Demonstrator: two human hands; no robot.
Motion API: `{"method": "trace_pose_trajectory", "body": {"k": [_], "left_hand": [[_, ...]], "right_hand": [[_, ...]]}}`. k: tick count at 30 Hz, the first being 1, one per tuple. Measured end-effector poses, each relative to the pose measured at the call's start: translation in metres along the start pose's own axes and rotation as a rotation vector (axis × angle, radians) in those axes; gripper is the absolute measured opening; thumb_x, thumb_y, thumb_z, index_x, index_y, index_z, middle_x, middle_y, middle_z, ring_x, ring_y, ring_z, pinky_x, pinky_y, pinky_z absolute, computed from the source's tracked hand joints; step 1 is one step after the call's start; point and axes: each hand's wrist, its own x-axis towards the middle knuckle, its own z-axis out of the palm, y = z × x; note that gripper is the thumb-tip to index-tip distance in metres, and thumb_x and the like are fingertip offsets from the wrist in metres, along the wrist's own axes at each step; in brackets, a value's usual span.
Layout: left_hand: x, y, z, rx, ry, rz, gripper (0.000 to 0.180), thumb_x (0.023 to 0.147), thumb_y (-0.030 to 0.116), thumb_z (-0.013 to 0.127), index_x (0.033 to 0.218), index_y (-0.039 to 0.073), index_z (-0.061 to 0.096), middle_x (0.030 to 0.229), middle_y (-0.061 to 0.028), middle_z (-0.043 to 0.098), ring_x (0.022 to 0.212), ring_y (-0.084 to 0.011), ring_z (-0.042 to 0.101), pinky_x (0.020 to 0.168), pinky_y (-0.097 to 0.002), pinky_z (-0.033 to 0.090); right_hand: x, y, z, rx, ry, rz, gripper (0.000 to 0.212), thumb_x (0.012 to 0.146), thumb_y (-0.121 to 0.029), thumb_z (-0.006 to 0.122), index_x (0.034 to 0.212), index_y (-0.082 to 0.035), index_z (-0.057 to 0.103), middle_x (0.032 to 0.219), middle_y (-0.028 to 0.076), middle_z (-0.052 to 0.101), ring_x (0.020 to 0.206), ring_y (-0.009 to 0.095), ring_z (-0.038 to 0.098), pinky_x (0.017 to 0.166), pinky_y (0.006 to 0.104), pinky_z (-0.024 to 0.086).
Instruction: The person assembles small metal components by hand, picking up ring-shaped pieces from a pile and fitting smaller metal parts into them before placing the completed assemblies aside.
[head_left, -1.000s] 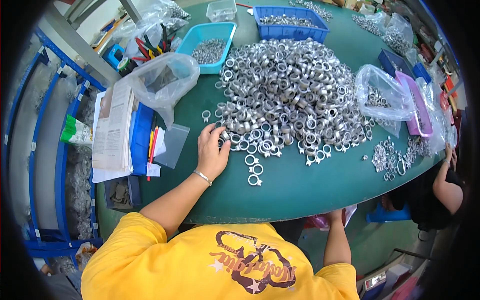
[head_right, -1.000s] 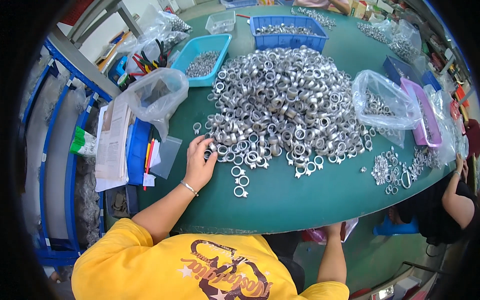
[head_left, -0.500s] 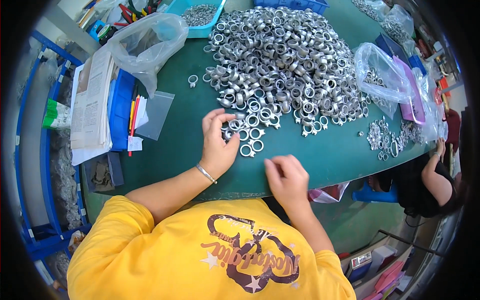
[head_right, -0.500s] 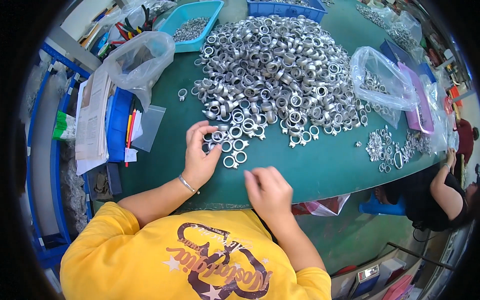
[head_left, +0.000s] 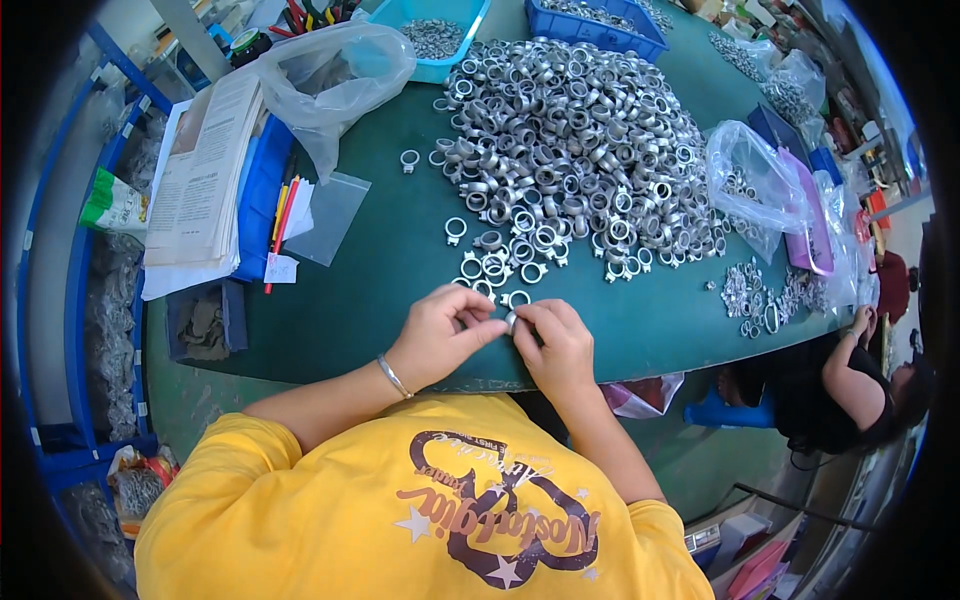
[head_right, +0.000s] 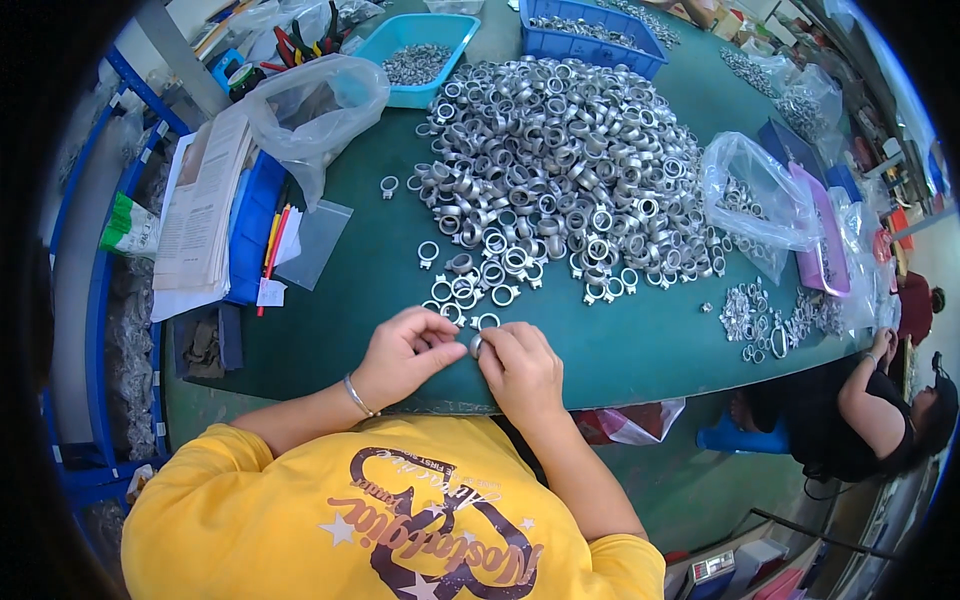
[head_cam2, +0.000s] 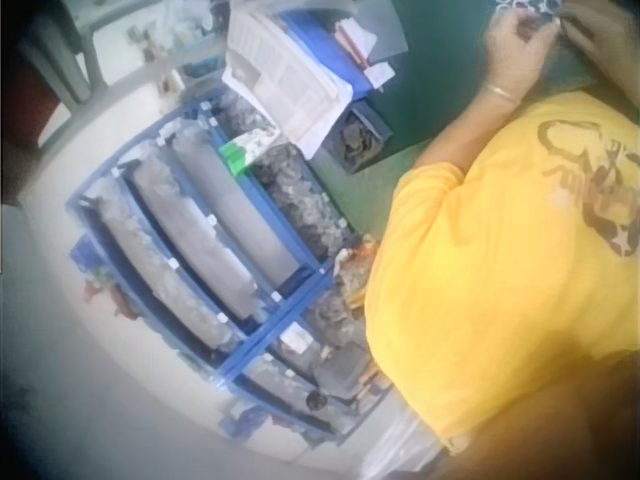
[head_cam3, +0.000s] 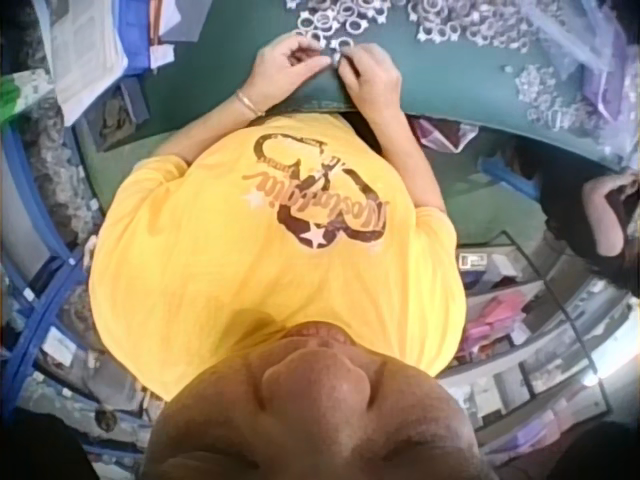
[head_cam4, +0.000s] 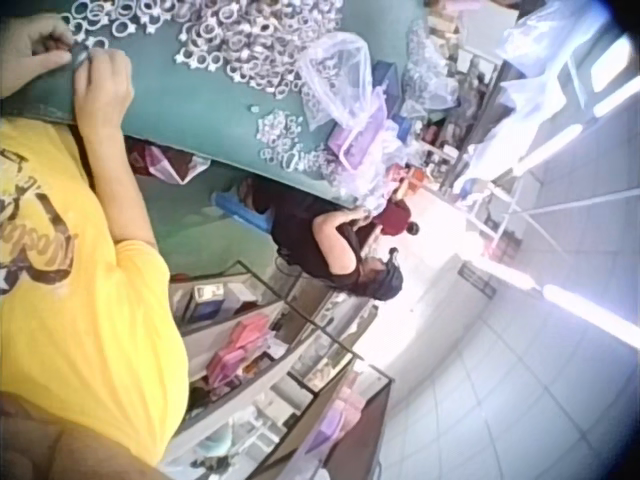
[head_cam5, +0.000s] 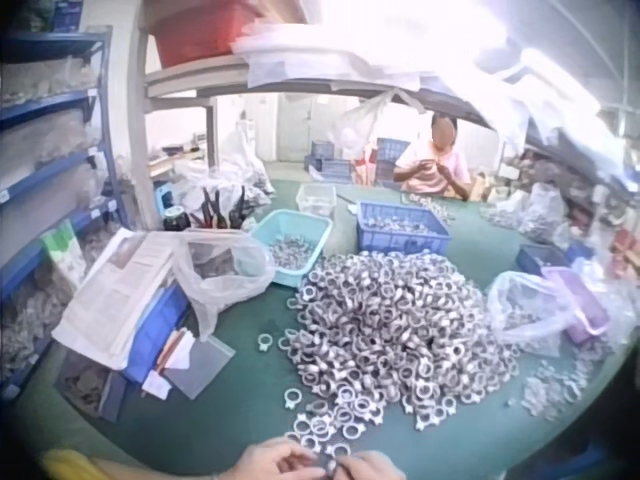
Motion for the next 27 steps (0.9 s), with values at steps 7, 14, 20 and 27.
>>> {"method": "trace_pose_trajectory", "body": {"k": [7,14,20,27], "left_hand": [[-0.009,0.006,0.002,0.062,-0.037,0.194,0.012,0.071,0.005,0.073,0.078,0.002,0.064,0.080,-0.0025,0.054,0.069,-0.0100,0.053,0.060,-0.0211,0.044],[-0.015,0.012,-0.004,0.230,-0.008,0.488,0.017,0.065,0.003,0.074,0.079,0.005,0.065,0.075,-0.0044,0.053,0.066,-0.0167,0.053,0.056,-0.0261,0.043],[-0.020,0.021,-0.008,0.204,-0.004,0.551,0.016,0.067,-0.003,0.071,0.081,0.004,0.066,0.081,-0.0064,0.060,0.072,-0.0190,0.058,0.060,-0.0259,0.048],[-0.025,0.026,-0.005,-0.137,0.051,0.304,0.017,0.072,-0.003,0.069,0.087,0.001,0.063,0.087,-0.0090,0.059,0.074,-0.0162,0.059,0.063,-0.0241,0.048]], "right_hand": [[-0.009,-0.013,-0.005,0.353,0.088,0.080,0.016,0.074,0.005,0.063,0.089,-0.002,0.061,0.082,0.010,0.060,0.074,0.020,0.061,0.061,0.0280,0.049],[-0.016,-0.024,-0.017,1.022,-0.197,0.542,0.021,0.084,-0.002,0.060,0.104,0.003,0.058,0.094,0.007,0.062,0.081,0.011,0.059,0.065,0.0205,0.049],[-0.015,-0.038,-0.021,0.718,-0.069,0.227,0.020,0.074,0.002,0.068,0.094,0.002,0.063,0.099,0.010,0.061,0.083,0.014,0.061,0.068,0.0225,0.052],[-0.024,-0.046,-0.020,0.777,-0.025,0.239,0.018,0.075,0.006,0.065,0.093,0.002,0.063,0.101,0.012,0.061,0.087,0.016,0.062,0.072,0.0241,0.054]]}}
